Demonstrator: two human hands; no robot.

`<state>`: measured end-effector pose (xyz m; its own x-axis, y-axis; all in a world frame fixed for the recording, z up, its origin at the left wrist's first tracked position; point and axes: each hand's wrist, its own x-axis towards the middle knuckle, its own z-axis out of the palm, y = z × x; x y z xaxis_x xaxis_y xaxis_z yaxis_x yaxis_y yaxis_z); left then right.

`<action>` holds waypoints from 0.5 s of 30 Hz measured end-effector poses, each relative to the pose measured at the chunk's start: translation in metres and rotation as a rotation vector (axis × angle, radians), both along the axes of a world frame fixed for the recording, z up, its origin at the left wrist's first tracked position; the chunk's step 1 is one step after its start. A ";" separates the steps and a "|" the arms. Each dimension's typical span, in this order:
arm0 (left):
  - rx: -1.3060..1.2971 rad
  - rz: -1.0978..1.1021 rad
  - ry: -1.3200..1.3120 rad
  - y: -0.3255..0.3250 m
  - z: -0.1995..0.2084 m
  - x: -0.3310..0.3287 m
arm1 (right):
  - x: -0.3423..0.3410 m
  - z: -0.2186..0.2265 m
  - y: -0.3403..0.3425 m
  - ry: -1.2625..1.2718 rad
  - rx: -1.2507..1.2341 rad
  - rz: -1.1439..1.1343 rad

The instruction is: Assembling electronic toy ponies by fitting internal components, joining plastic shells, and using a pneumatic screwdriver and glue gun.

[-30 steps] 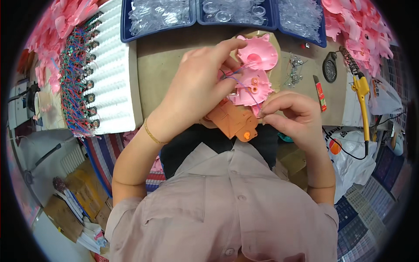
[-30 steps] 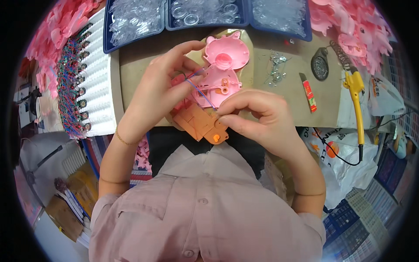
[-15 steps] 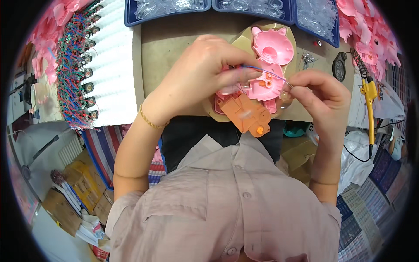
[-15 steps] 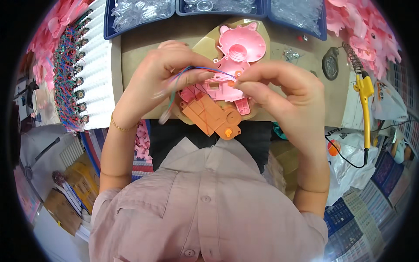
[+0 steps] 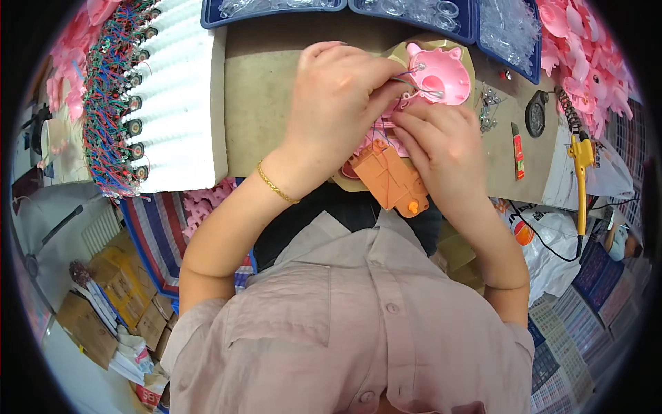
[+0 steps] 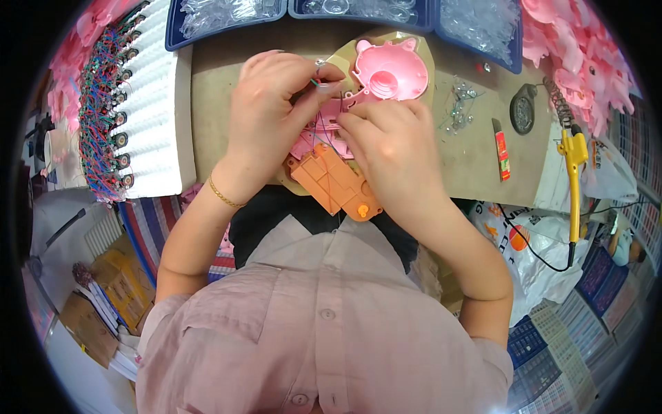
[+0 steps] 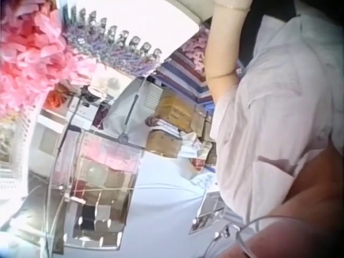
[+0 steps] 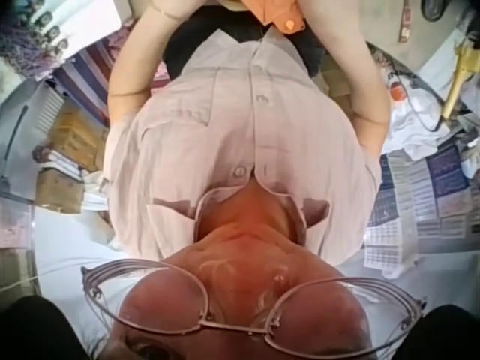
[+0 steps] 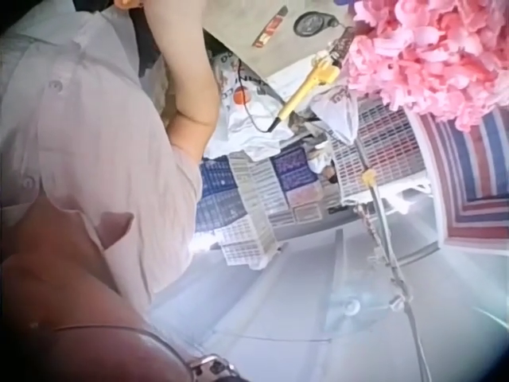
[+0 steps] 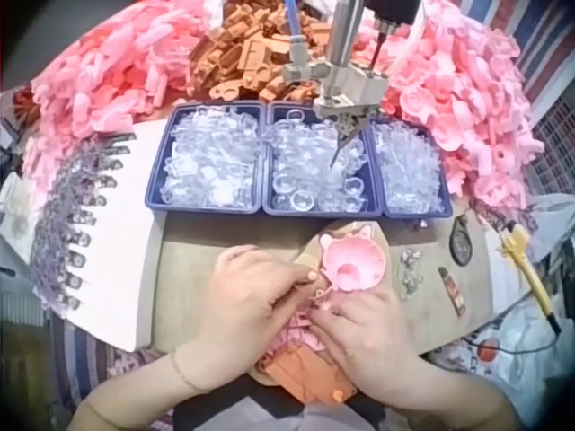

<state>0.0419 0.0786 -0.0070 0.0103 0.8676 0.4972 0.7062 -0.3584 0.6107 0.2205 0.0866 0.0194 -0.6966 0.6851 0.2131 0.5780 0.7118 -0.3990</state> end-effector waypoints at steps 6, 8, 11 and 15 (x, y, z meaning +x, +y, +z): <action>-0.180 -0.076 -0.123 -0.006 0.004 -0.002 | -0.004 0.005 0.000 -0.092 0.026 -0.015; -0.121 -0.070 -0.058 -0.007 0.000 -0.003 | -0.004 0.004 0.003 -0.033 0.008 -0.008; -0.112 -0.066 -0.059 -0.007 0.001 -0.001 | 0.006 0.001 0.002 0.073 -0.002 -0.042; -0.135 -0.075 -0.065 -0.006 0.003 -0.001 | 0.006 0.004 0.009 0.016 -0.080 -0.013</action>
